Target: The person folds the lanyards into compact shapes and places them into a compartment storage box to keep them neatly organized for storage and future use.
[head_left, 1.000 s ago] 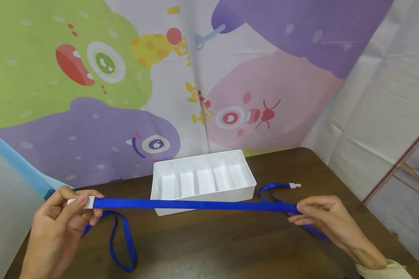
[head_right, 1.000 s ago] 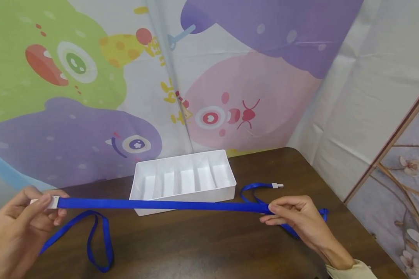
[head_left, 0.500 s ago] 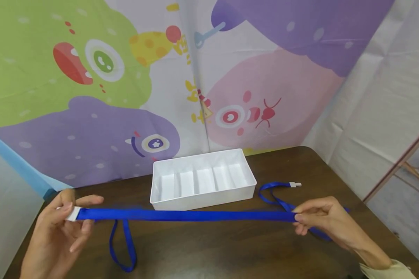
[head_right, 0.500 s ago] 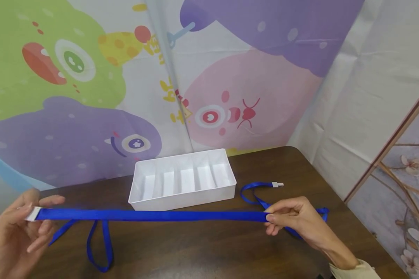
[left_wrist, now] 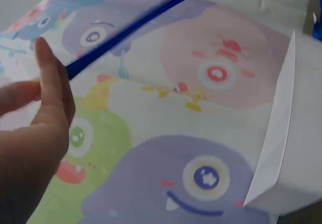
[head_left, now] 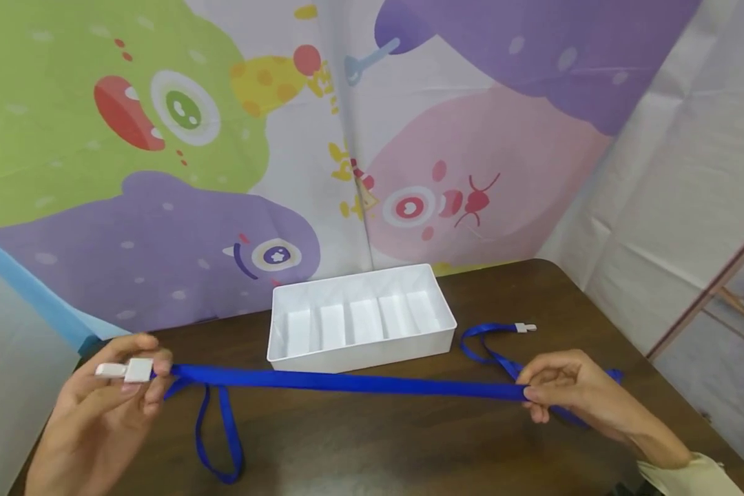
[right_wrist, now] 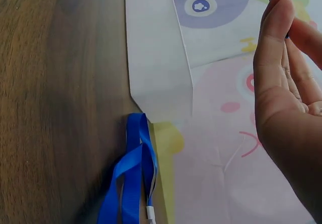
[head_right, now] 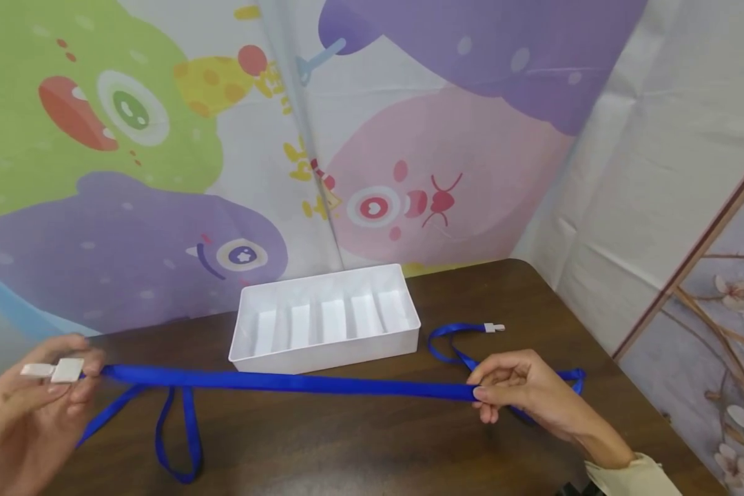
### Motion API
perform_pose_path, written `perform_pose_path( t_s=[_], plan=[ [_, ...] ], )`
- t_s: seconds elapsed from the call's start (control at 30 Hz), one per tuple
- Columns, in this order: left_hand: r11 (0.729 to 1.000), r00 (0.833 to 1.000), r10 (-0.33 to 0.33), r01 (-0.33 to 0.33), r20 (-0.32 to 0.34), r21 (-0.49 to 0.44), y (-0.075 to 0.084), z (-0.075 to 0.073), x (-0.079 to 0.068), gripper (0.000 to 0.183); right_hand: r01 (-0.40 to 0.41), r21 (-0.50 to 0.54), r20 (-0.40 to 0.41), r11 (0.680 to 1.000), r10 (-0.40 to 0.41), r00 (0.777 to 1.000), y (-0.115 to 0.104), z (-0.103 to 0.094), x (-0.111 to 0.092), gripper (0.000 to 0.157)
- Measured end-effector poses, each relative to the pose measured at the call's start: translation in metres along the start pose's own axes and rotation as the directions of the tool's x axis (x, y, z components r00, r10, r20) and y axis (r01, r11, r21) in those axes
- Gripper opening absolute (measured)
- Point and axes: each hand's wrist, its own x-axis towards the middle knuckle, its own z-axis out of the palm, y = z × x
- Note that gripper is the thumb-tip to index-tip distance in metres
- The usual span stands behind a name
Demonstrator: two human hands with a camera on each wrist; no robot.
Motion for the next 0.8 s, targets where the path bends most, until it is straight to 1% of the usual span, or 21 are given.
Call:
perform_pose_path(
  t_s=[0.07,0.13,0.2,0.3,0.37,0.4,0.47,0.53,0.57,0.6,0.63,0.67,0.73,0.8],
  plan=[
    [0.995,0.997,-0.014,0.021,-0.073,0.102,0.002,0.000,-0.001,0.047,0.005,-0.003,0.002,1.000,-0.005,1.000,0.000,-0.001,0.000,0.036],
    [0.975,0.993,-0.001,0.027,-0.116,0.219,0.003,0.000,0.000,0.042,0.013,-0.019,-0.003,1.000,-0.013,1.000,0.000,-0.001,0.000,0.036],
    [0.949,0.991,0.026,0.016,-0.129,0.315,0.004,0.001,0.002,0.038,0.019,-0.036,-0.020,0.999,-0.020,1.000,0.000,-0.001,0.001,0.035],
    [0.907,0.991,0.079,-0.025,-0.111,0.421,0.003,0.006,0.006,0.034,-0.007,-0.044,-0.060,0.999,0.004,0.998,0.001,0.003,0.002,0.030],
    [0.871,0.989,0.120,-0.061,-0.091,0.488,0.001,0.012,0.011,0.033,-0.049,-0.035,-0.087,0.998,0.046,0.995,0.001,0.007,0.003,0.025],
    [0.847,0.986,0.142,-0.077,-0.083,0.526,0.001,0.016,0.013,0.032,-0.079,-0.028,-0.098,0.996,0.076,0.992,0.002,0.009,0.004,0.022],
    [0.789,0.979,0.185,-0.096,-0.086,0.607,0.000,0.024,0.017,0.030,-0.137,-0.012,-0.106,0.990,0.135,0.985,0.005,0.011,0.004,0.019],
    [0.744,0.973,0.216,-0.106,-0.087,0.660,-0.001,0.033,0.023,0.027,-0.187,-0.004,-0.102,0.982,0.185,0.977,0.009,0.012,0.003,0.017],
    [0.731,0.971,0.224,-0.111,-0.083,0.673,-0.001,0.036,0.025,0.026,-0.204,-0.001,-0.097,0.979,0.203,0.974,0.011,0.012,0.003,0.017],
    [0.727,0.971,0.230,-0.123,-0.071,0.675,-0.002,0.039,0.028,0.025,-0.216,0.001,-0.092,0.976,0.215,0.972,0.013,0.011,0.002,0.017],
    [0.735,0.971,0.233,-0.141,-0.052,0.663,-0.002,0.041,0.030,0.024,-0.219,-0.001,-0.086,0.976,0.218,0.972,0.014,0.010,0.001,0.017],
    [0.753,0.973,0.230,-0.155,-0.035,0.639,-0.003,0.043,0.033,0.023,-0.224,-0.005,-0.086,0.975,0.223,0.971,0.015,0.009,0.001,0.017],
    [0.800,0.976,0.218,-0.179,0.000,0.572,-0.005,0.045,0.037,0.023,-0.220,-0.011,-0.082,0.975,0.219,0.972,0.016,0.007,0.000,0.017],
    [0.864,0.978,0.208,-0.199,0.032,0.463,-0.009,0.045,0.041,0.025,-0.229,-0.021,-0.093,0.973,0.227,0.970,0.016,0.006,0.000,0.017]
  ],
)
